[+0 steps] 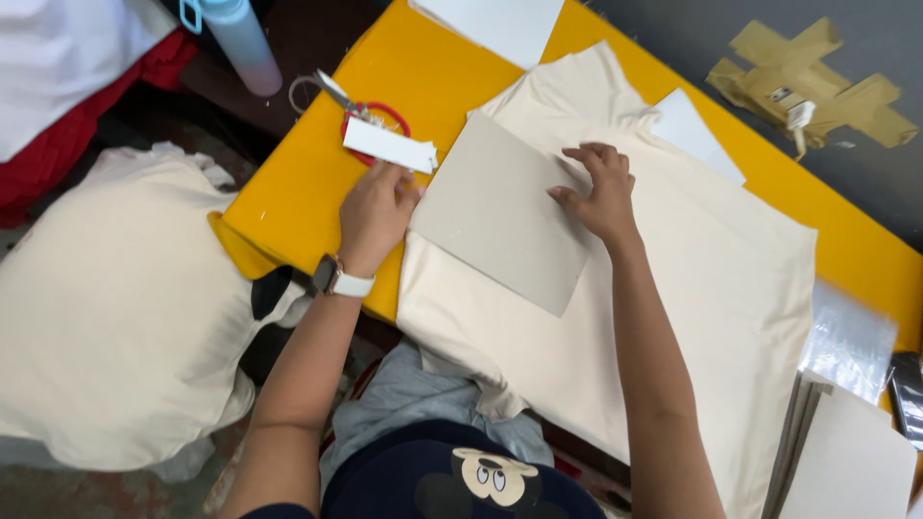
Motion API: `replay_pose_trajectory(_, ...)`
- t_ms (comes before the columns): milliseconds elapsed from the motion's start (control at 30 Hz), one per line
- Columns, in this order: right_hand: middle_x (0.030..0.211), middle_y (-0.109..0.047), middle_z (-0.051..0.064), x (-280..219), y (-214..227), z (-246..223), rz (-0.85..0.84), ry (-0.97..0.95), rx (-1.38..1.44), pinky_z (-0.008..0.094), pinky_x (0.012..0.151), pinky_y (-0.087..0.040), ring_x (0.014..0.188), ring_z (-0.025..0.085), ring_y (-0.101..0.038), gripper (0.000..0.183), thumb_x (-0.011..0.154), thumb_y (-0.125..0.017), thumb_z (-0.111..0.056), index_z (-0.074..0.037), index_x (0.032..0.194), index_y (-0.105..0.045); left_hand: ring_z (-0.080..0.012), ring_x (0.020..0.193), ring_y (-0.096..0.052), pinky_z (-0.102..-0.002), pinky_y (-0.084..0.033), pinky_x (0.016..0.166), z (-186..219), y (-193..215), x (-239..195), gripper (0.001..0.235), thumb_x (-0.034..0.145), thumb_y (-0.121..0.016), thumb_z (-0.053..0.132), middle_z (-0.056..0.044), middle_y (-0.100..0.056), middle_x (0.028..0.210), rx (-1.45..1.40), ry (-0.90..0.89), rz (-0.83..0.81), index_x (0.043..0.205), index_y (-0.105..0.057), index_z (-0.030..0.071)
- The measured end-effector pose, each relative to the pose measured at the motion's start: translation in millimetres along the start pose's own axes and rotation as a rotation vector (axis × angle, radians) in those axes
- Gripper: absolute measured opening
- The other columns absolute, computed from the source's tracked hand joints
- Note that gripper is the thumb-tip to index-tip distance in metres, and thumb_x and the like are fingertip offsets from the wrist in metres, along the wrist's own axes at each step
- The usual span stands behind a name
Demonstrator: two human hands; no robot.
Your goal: Folding a shirt using a cardboard template and placing it into a plastic bag for packaging.
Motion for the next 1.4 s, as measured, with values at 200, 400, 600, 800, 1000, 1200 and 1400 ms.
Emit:
replay_pose_trajectory(200, 0.167, -0.03, 0.016, -47.5, -32.4, -77.0, -0.246, 0.397, -0.129, 0.065, 0.114, -0.02, 0.151, 0.05, -0.019, 0.076, 0.097, -0.044, -0.072, -0.027, 0.158, -0.04, -0.0312, 0.1, -0.058, -0.043, -0.048, 0.083, -13.4, -12.4, 27.7, 0.029, 0.106, -0.056, 0.027, -0.009, -0.055, 0.098, 0.043, -0.095, -0.003, 0.098, -0.072, 0.003)
replay_pose_trajectory(400, 0.171, -0.021, 0.006, -52.3, -60.0, -63.9, -0.336, 0.405, -0.281, 0.067, 0.118, -0.013, 0.156, 0.043, -0.01, 0.076, 0.093, -0.036, -0.079, -0.043, 0.16, -0.032, -0.026, 0.102, -0.048, -0.043, -0.042, 0.086, -20.3, -30.3, 32.0, 0.025, 0.1, -0.065, 0.024, -0.005, -0.046, 0.099, 0.044, -0.202, -0.046, 0.089, -0.073, 0.003)
replay_pose_trajectory(600, 0.172, -0.021, 0.004, -53.9, -59.3, -64.6, -0.346, 0.393, -0.303, 0.066, 0.119, -0.012, 0.157, 0.04, -0.01, 0.076, 0.092, -0.037, -0.079, -0.045, 0.16, -0.031, -0.0246, 0.101, -0.046, -0.042, -0.039, 0.085, -28.8, -34.1, 35.1, 0.022, 0.101, -0.062, 0.02, -0.004, -0.045, 0.1, 0.023, -0.228, -0.075, 0.09, -0.073, 0.005)
replay_pose_trajectory(800, 0.172, -0.019, 0.003, -53.0, -62.0, -59.5, -0.356, 0.386, -0.328, 0.067, 0.119, -0.013, 0.157, 0.04, -0.009, 0.079, 0.09, -0.036, -0.082, -0.047, 0.16, -0.028, -0.0242, 0.103, -0.046, -0.042, -0.039, 0.087, -22.3, -28.7, 31.6, 0.018, 0.097, -0.068, 0.022, -0.004, -0.046, 0.1, 0.003, -0.226, -0.088, 0.089, -0.073, 0.006)
replay_pose_trajectory(1000, 0.172, -0.019, 0.003, -49.4, -63.0, -61.2, -0.358, 0.388, -0.329, 0.067, 0.118, -0.013, 0.157, 0.04, -0.008, 0.079, 0.09, -0.035, -0.082, -0.047, 0.16, -0.028, -0.0244, 0.104, -0.048, -0.043, -0.04, 0.089, -22.0, -27.1, 31.3, 0.015, 0.094, -0.072, 0.02, -0.004, -0.046, 0.101, -0.012, -0.222, -0.076, 0.088, -0.071, 0.007)
replay_pose_trajectory(1200, 0.169, -0.026, 0.007, -39.1, -50.0, -59.5, -0.237, 0.388, -0.31, 0.065, 0.114, -0.021, 0.155, 0.039, -0.02, 0.074, 0.096, -0.034, -0.073, -0.037, 0.161, -0.032, -0.0286, 0.103, -0.053, -0.045, -0.043, 0.087, 3.0, -10.8, 46.9, 0.012, 0.099, -0.066, 0.016, -0.007, -0.05, 0.101, 0.044, -0.282, 0.054, 0.094, -0.068, 0.005)
replay_pose_trajectory(1400, 0.152, -0.047, 0.008, 53.3, -40.8, -23.2, 0.065, 0.163, -0.081, 0.052, 0.101, -0.031, 0.138, 0.03, -0.042, 0.045, 0.103, -0.045, -0.03, -0.017, 0.145, -0.053, -0.0352, 0.098, -0.058, -0.054, -0.046, 0.078, -2.8, -91.8, 167.3, 0.026, 0.101, -0.057, 0.03, -0.01, -0.063, 0.103, 0.164, -0.239, 0.056, 0.096, -0.071, 0.009)
Point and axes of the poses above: each hand's wrist, its own x-axis towards the middle knuckle, its own y-axis out of the back of the hand, z = x × y, the point moved 3 cm from there along x, towards the middle knuckle
